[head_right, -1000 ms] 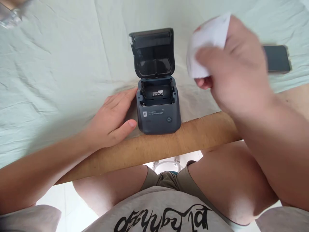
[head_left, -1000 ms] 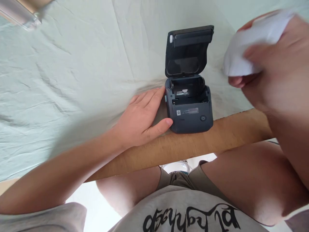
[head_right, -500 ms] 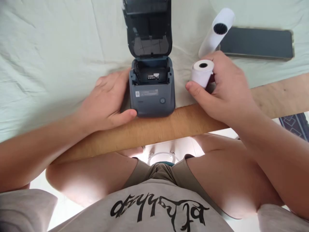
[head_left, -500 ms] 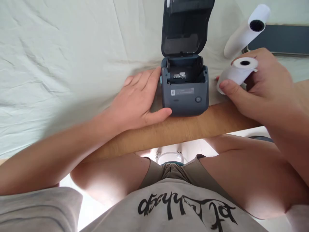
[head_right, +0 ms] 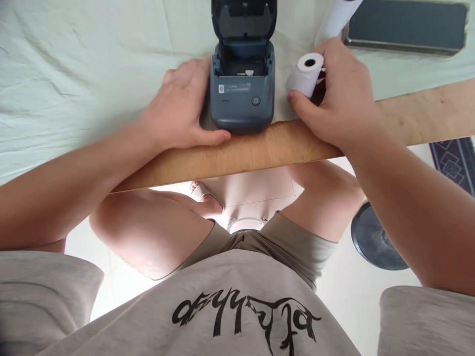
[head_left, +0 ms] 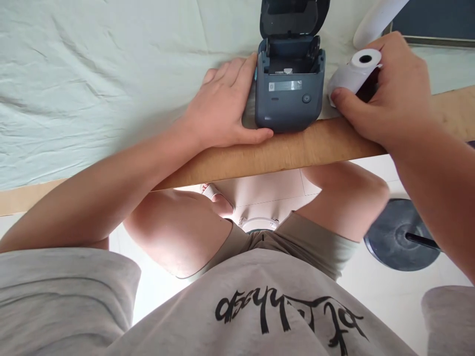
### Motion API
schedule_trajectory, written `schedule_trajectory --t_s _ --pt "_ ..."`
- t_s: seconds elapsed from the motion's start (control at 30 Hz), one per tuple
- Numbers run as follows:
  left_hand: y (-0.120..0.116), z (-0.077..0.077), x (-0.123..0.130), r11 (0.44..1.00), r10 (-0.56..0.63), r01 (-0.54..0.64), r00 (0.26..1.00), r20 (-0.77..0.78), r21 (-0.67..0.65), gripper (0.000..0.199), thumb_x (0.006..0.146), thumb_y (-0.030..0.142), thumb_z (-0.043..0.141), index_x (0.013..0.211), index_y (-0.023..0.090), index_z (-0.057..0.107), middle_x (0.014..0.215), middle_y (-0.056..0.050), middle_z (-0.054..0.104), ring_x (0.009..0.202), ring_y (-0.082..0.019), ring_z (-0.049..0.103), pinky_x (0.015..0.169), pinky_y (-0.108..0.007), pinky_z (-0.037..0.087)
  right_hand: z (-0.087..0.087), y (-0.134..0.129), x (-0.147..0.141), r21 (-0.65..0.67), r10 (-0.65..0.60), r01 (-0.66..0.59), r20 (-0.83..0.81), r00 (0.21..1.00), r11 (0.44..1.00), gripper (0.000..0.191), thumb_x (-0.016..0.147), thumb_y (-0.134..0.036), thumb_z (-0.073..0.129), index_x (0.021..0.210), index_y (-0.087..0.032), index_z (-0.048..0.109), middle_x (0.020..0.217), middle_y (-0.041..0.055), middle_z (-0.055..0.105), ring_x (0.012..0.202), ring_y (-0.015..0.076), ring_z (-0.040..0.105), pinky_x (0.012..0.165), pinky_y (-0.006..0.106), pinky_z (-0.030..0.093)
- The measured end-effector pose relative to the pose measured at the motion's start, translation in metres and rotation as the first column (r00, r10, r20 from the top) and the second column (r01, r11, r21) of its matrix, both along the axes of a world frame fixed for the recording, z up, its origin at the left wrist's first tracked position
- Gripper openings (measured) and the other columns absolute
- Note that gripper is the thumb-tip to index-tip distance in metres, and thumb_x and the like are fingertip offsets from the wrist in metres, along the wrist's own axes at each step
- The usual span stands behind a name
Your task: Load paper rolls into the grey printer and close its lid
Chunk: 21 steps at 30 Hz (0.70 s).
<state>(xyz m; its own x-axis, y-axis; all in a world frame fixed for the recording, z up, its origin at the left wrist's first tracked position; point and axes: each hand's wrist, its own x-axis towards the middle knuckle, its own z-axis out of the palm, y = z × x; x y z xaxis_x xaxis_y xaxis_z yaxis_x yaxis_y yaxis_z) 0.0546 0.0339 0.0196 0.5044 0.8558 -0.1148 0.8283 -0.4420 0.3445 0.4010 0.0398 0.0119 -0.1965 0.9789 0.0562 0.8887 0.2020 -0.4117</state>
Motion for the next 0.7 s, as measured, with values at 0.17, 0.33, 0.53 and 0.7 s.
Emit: schedule_trajectory --t_s 0.17,0.33,0.53,0.7 --pt "-0.004 -0.006 -0.003 0.999 0.025 -0.027 0.998 0.059 0.044 0.15 0.091 0.069 0.096 0.205 0.002 0.024 0.204 -0.025 0.049 0.188 -0.055 0.044 0.161 -0.066 0.03 -0.019 0.014 0.015 0.103 0.117 -0.113 -0.038 0.992 0.988 0.051 0.106 -0.044 0.092 0.144 -0.027 0.063 0.14 0.0052 0.079 0.119 0.022 0.073 0.107 0.042 0.061" --pt "0.002 -0.013 -0.017 0.999 -0.004 0.003 1.0 0.015 0.053 0.157 0.092 0.08 0.093 0.205 -0.001 0.019 0.204 -0.032 0.043 0.187 -0.061 0.04 0.158 -0.073 0.03 -0.013 0.011 0.002 0.106 0.14 -0.133 -0.063 0.988 0.985 0.044 0.105 -0.034 0.091 0.137 -0.024 0.063 0.136 0.0047 0.079 0.125 0.0237 0.076 0.112 0.044 0.064" --pt "0.01 -0.016 -0.032 0.997 -0.013 0.016 0.999 -0.035 0.079 0.165 0.088 0.119 0.067 0.197 0.001 0.029 0.194 -0.029 0.049 0.178 -0.059 0.043 0.153 -0.073 0.034 0.002 0.003 -0.014 0.083 0.141 -0.143 0.024 0.99 0.986 0.049 0.108 -0.035 0.086 0.15 -0.018 0.07 0.153 0.0081 0.08 0.148 0.0338 0.077 0.131 0.059 0.064" --pt "0.009 -0.019 -0.036 0.988 -0.041 0.046 0.999 -0.036 0.145 0.175 0.086 0.134 0.041 0.198 0.0 0.028 0.194 -0.027 0.05 0.177 -0.056 0.046 0.15 -0.074 0.037 0.009 -0.001 -0.016 0.068 0.168 -0.173 0.07 0.983 0.983 0.056 0.112 -0.036 0.079 0.164 -0.016 0.069 0.169 0.0096 0.077 0.163 0.0373 0.072 0.139 0.059 0.058"
